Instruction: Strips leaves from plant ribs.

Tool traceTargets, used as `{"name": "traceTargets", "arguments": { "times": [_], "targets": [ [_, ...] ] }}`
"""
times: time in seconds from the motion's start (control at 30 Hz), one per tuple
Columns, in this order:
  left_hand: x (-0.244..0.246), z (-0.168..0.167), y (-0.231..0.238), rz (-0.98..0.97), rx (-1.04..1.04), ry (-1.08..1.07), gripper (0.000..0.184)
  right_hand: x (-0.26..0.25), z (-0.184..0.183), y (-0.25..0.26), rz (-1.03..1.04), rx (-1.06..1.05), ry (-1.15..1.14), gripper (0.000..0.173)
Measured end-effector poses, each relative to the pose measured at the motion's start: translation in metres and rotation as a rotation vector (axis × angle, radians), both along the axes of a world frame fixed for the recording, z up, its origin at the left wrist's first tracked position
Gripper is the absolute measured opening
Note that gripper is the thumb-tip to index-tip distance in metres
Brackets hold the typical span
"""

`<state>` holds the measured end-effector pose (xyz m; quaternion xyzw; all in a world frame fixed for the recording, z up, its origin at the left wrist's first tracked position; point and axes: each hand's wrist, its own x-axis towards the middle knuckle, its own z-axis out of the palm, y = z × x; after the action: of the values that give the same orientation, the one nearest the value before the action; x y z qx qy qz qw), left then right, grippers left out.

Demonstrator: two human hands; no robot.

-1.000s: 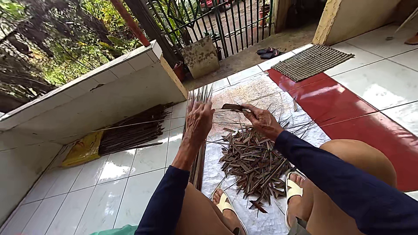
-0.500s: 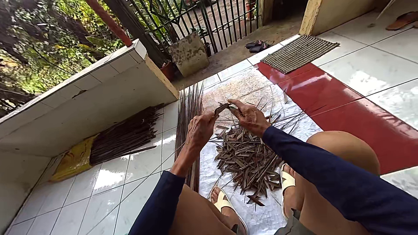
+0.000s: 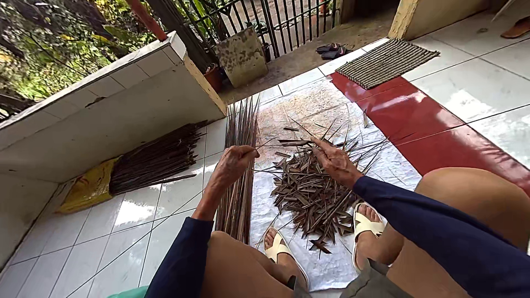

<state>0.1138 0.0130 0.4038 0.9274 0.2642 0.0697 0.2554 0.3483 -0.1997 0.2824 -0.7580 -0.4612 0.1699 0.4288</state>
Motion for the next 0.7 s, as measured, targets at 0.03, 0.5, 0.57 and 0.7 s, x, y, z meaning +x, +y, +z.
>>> {"name": "traceTargets", "arguments": {
  "times": [0.03,0.5,0.57,0.7],
  "targets": [
    [0.003,-0.001,-0.002,-0.014,-0.017,-0.004,0.026,-0.006,0.004,0.003,0.0,-0.013,0.06,0.049],
    [0.023,0.004,-0.022,-0.049,-0.086,-0.036,0.027,-0.02,0.046,0.034,0.062,0.225,0.118,0.041],
    [0.026,0.004,-0.025,-0.065,-0.074,-0.038,0.026,-0.023,0.046,0.034,0.071,0.208,0.106,0.041],
    [0.03,0.004,-0.028,-0.098,-0.045,-0.054,0.026,-0.02,0.045,0.034,0.084,0.194,0.095,0.041]
  ]
}}
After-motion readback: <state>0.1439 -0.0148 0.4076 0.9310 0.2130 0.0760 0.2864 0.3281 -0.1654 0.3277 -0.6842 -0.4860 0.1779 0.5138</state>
